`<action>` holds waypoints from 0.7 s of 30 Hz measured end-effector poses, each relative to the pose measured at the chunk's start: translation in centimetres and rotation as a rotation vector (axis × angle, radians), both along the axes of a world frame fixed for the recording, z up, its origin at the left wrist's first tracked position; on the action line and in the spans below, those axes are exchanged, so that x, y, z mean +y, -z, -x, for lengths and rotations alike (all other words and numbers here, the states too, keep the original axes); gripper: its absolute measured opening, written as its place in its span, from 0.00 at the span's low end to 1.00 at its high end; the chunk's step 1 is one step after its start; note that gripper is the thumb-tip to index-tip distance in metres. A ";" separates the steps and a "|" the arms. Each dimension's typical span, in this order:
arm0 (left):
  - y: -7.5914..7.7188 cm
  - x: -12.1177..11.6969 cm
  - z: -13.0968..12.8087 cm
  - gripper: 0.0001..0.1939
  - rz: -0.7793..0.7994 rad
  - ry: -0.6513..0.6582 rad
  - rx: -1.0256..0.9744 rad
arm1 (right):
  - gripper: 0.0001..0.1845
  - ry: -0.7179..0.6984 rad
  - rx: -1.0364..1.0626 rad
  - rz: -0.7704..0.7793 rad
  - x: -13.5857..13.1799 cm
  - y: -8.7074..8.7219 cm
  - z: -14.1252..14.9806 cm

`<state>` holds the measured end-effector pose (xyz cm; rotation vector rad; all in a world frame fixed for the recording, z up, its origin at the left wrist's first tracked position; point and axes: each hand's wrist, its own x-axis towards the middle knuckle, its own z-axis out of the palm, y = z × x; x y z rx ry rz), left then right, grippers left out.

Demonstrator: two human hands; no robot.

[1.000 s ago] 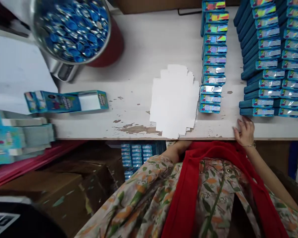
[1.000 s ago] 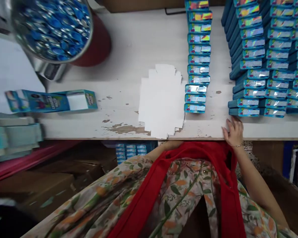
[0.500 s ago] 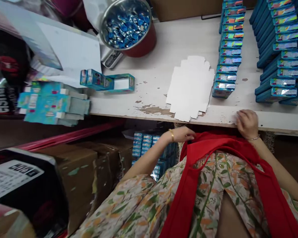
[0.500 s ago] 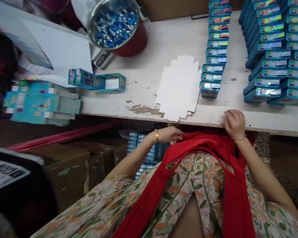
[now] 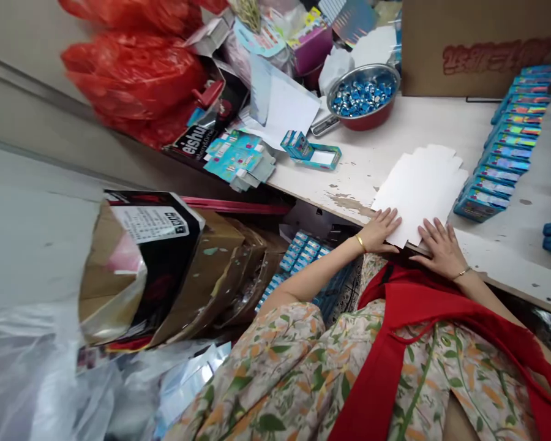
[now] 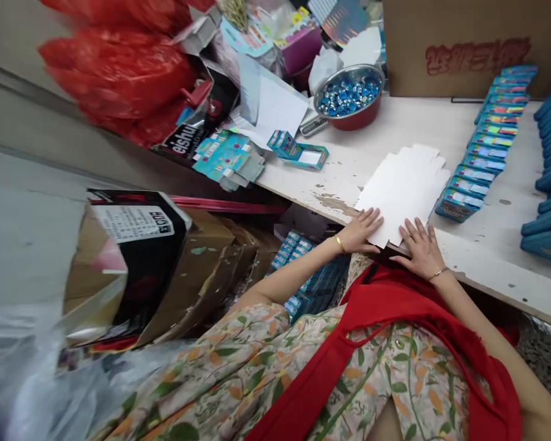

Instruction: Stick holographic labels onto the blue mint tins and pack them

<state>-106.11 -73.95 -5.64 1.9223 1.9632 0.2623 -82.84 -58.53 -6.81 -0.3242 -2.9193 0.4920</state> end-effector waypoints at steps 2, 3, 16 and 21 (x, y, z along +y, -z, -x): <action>-1.0 0.7 3.2 0.41 -0.031 -0.063 -0.067 | 0.47 0.000 0.018 -0.002 0.1 0.4 -0.1; -1.4 1.3 5.5 0.34 -0.058 -0.161 -0.078 | 0.46 -0.001 0.036 -0.003 0.2 0.5 0.0; -2.5 4.0 22.0 0.16 0.056 -0.920 0.207 | 0.27 0.181 0.221 0.316 -1.4 -2.5 2.8; -4.1 -1.7 15.2 0.12 -0.006 -0.702 0.171 | 0.32 0.473 0.025 1.449 -2.4 -6.4 13.5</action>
